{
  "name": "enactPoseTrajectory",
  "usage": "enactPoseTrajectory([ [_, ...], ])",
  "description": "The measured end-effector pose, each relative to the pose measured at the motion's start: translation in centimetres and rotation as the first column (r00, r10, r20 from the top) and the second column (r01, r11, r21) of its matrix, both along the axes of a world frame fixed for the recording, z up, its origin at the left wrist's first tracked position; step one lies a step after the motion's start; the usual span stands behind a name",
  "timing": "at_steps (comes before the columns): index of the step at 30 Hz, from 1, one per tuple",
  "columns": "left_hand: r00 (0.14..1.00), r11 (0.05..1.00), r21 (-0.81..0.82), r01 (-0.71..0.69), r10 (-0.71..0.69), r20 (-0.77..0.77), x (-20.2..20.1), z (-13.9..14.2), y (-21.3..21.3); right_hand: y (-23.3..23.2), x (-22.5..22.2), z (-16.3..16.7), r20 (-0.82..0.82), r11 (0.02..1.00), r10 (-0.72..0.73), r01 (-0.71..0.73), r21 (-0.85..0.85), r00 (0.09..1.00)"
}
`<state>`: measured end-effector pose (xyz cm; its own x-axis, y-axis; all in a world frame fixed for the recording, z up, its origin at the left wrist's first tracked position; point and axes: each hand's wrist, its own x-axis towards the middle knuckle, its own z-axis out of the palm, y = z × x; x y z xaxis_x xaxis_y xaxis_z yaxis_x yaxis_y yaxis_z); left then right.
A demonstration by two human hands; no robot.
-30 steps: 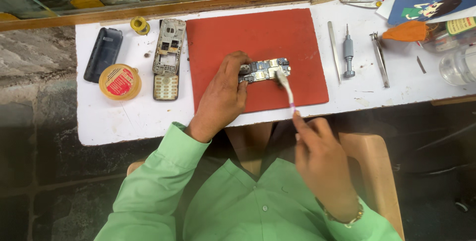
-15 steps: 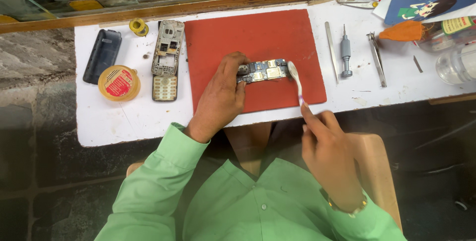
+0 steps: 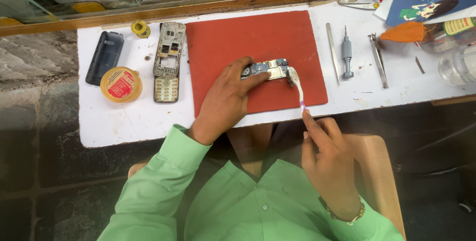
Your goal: The person disassembles a silver mobile phone on a red mat, removes the back cover and battery, then uses a screwdriver and tweezers to remove the motherboard. The person wipes the phone's exterior with a cloth and brushes the motherboard with a toothbrush.
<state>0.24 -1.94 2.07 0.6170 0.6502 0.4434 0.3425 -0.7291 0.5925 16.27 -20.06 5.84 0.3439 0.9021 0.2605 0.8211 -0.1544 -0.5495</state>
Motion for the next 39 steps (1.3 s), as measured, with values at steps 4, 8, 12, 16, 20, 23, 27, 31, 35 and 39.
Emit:
enactPoseTrajectory([
  [4, 0.998, 0.997, 0.072, 0.009, -0.004, -0.06, 0.2, -0.4, 0.0, -0.7, -0.2, 0.2, -0.011, 0.999, -0.008, 0.008, 0.034, 1.0],
  [8, 0.997, 0.997, 0.079, 0.002, 0.004, -0.074, 0.2, -0.6, -0.1, 0.0, 0.3, 0.1, -0.043, 1.0, 0.009, -0.008, 0.027, 0.999],
  [12, 0.998, 0.995, 0.096, 0.004, 0.002, -0.061, 0.2, -0.6, -0.1, 1.5, 0.7, -0.2, -0.083, 1.0, 0.029, -0.029, 0.01, 0.996],
  [16, 0.998, 0.997, 0.077, 0.001, 0.004, -0.069, 0.1, -0.6, -0.1, 3.2, 1.1, -0.4, 0.018, 0.998, 0.065, -0.065, 0.027, 0.998],
  [20, 0.998, 0.995, 0.102, -0.002, 0.009, -0.063, 0.2, -0.5, -0.1, 3.6, 1.1, -0.1, 0.032, 0.998, 0.052, -0.051, -0.029, 0.998],
  [23, 0.998, 0.996, 0.087, 0.009, -0.003, -0.068, 0.2, -0.4, -0.1, 2.1, 0.6, 0.5, -0.024, 0.998, 0.03, -0.031, -0.048, 0.999],
  [27, 0.998, 0.997, 0.077, 0.012, -0.008, -0.059, 0.1, -0.5, 0.0, 0.4, 0.4, 1.1, -0.14, 0.994, -0.005, -0.01, -0.106, 0.99],
  [31, 0.998, 0.996, 0.086, 0.01, -0.005, -0.061, 0.1, -0.6, -0.1, 2.2, 1.0, 0.5, -0.079, 0.998, 0.019, -0.023, -0.056, 0.997],
  [35, 0.998, 0.996, 0.09, 0.002, 0.003, -0.058, 0.2, -0.5, -0.1, 4.9, 1.5, -0.1, 0.072, 0.989, 0.105, -0.111, 0.092, 0.992],
  [39, 0.998, 0.996, 0.083, 0.011, -0.006, -0.057, 0.1, -0.5, 0.1, 4.6, 2.9, 0.9, -0.178, 0.999, 0.054, -0.054, 0.008, 0.982],
])
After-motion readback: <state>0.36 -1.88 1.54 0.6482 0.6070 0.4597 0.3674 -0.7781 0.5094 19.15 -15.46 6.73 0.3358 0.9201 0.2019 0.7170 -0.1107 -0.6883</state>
